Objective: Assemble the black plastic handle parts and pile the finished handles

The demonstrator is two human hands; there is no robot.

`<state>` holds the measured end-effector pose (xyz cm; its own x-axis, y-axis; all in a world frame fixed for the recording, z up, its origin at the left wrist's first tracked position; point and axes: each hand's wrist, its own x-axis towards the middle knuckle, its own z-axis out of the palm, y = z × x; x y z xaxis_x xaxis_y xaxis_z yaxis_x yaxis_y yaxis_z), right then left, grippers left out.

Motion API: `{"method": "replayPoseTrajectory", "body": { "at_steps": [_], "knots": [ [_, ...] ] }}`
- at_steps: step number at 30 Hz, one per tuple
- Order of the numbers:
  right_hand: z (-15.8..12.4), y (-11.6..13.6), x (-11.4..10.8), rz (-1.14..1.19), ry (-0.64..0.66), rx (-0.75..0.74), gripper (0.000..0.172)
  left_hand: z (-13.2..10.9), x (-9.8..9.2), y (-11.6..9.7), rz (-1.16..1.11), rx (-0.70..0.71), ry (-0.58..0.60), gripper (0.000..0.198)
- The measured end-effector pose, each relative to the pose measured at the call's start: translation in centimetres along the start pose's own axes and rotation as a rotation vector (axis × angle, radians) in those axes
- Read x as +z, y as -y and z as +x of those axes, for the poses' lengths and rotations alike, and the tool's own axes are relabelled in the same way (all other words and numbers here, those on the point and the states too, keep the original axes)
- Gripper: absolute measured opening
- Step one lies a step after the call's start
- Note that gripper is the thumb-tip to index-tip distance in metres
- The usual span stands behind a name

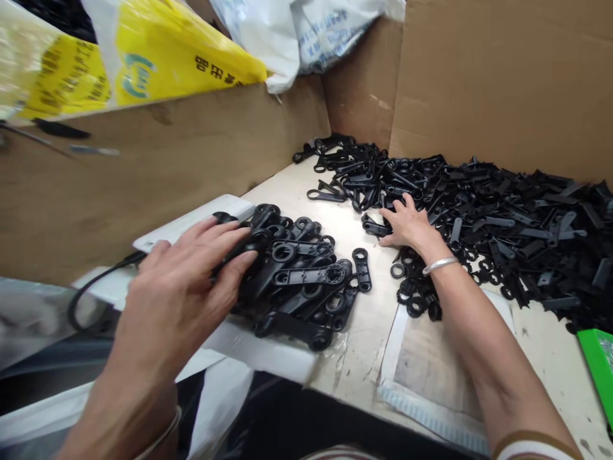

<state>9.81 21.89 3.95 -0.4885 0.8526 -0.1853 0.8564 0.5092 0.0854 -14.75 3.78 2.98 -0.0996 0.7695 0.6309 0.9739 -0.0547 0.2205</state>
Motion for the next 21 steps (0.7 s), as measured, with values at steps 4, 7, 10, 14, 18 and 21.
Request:
{"method": "replayPoseTrajectory", "body": {
  "at_steps": [4, 7, 10, 14, 18, 21],
  "knots": [
    [-0.2, -0.9, -0.8, -0.012, 0.064, -0.053, 0.069, -0.5, -0.6, -2.5, -0.111, 0.181, -0.049, 0.021],
    [0.2, -0.3, -1.2, -0.053, 0.157, -0.019, 0.080, -1.2, -0.5, -4.7, -0.172, 0.337, -0.010, 0.022],
    [0.5, 0.6, -1.3, -0.101, 0.223, 0.047, 0.091, -2.0, -0.1, -6.3, -0.202, 0.419, 0.040, 0.021],
    [0.0, 0.6, -1.3, -0.120, 0.143, -0.004, 0.070, -2.9, 0.5, -6.6, -0.239, 0.454, 0.060, 0.023],
    [-0.7, 0.4, -1.1, -0.153, 0.056, -0.040, 0.047, -3.5, 0.9, -6.0, -0.247, 0.439, 0.043, 0.023],
    [-0.6, 1.0, -0.8, -0.169, 0.057, -0.021, 0.047, -3.9, 1.1, -5.8, -0.258, 0.432, 0.044, 0.027]
  ]
}}
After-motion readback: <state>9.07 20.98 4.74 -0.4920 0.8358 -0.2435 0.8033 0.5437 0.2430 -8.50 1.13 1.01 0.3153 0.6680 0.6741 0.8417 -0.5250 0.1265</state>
